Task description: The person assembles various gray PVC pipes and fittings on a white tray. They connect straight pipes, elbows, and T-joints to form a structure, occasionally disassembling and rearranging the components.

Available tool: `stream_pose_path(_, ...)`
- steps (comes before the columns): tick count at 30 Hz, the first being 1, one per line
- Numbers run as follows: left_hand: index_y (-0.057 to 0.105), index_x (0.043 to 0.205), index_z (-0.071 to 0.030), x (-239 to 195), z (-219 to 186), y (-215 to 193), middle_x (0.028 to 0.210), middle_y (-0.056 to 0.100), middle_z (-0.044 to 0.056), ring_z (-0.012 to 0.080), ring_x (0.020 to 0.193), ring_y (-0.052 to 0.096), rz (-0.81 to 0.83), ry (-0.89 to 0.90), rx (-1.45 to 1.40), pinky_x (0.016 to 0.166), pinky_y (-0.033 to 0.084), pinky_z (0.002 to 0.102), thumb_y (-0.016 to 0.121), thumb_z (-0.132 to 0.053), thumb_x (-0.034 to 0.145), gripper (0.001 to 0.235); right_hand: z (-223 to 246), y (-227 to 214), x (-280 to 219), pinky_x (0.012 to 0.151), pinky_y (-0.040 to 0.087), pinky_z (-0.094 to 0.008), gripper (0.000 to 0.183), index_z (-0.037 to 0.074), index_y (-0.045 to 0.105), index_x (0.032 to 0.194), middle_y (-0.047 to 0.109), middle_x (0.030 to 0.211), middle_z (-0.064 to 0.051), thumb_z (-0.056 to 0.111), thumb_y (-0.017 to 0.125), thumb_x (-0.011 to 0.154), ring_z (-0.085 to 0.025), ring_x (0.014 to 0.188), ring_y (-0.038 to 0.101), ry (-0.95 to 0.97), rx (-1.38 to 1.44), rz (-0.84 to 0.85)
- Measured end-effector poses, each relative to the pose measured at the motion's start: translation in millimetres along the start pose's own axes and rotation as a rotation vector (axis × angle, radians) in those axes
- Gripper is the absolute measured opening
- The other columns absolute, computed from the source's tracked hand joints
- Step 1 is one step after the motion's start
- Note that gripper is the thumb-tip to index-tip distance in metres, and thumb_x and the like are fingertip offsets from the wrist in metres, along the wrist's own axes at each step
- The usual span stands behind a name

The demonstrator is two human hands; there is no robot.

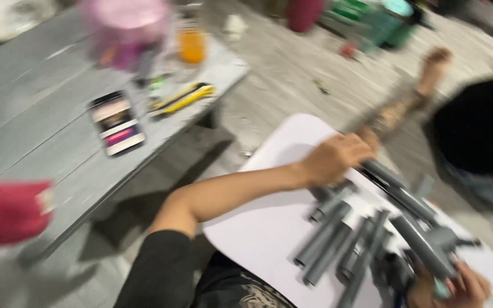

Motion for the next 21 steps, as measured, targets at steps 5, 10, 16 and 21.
stream_pose_path(5, 0.063, 0.121, -0.010, 32.7, -29.6, -63.1, 0.121, 0.067, 0.004, 0.0205, 0.112, 0.065, -0.043, -0.003, -0.268, 0.099, 0.053, 0.038, 0.063, -0.003, 0.093, 0.029, 41.1, -6.1, 27.4, 0.072, 0.060, -0.041, 0.046, -0.004, 0.026, 0.136, 0.036, 0.130, -0.028, -0.012, 0.049, 0.097, -0.037, 0.085, 0.062, 0.150, 0.108, -0.039)
stream_pose_path(10, 0.066, 0.116, -0.008, 39.3, -44.6, -73.3, 0.124, 0.065, 0.005, 0.0234, 0.119, 0.064, -0.071, 0.161, -0.159, 0.098, 0.055, 0.038, 0.069, 0.004, 0.089, 0.030, 50.7, -6.4, 42.8, 0.064, 0.062, -0.029, 0.037, 0.008, 0.024, 0.136, 0.045, 0.118, -0.019, 0.010, 0.046, 0.106, -0.024, 0.074, 0.068, 0.199, 0.304, -0.010)
stream_pose_path(16, 0.075, 0.115, -0.011, 32.7, -45.4, -61.9, 0.112, 0.073, 0.008, 0.0293, 0.100, 0.072, -0.307, 0.299, -0.129, 0.077, 0.060, 0.038, 0.061, -0.010, 0.099, 0.021, 50.9, -3.1, 49.7, 0.051, 0.060, -0.034, 0.039, -0.010, 0.033, 0.130, 0.063, 0.096, -0.020, 0.009, 0.048, 0.100, -0.027, 0.054, 0.071, 0.029, 0.407, -0.082)
stream_pose_path(21, 0.075, 0.113, -0.013, 25.3, -44.3, -57.6, 0.108, 0.073, 0.006, 0.0259, 0.095, 0.072, -0.334, 0.352, -0.089, 0.072, 0.060, 0.034, 0.070, -0.011, 0.094, 0.021, 51.6, -2.1, 52.4, 0.054, 0.064, -0.033, 0.038, -0.004, 0.032, 0.135, 0.061, 0.109, -0.022, 0.011, 0.046, 0.102, -0.028, 0.056, 0.074, 0.115, 0.629, -0.076)
Point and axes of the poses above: each hand's wrist, its own x-axis towards the middle knuckle, its own y-axis out of the palm, z = x × y, the point moved 2 cm from there along x, towards the middle knuckle
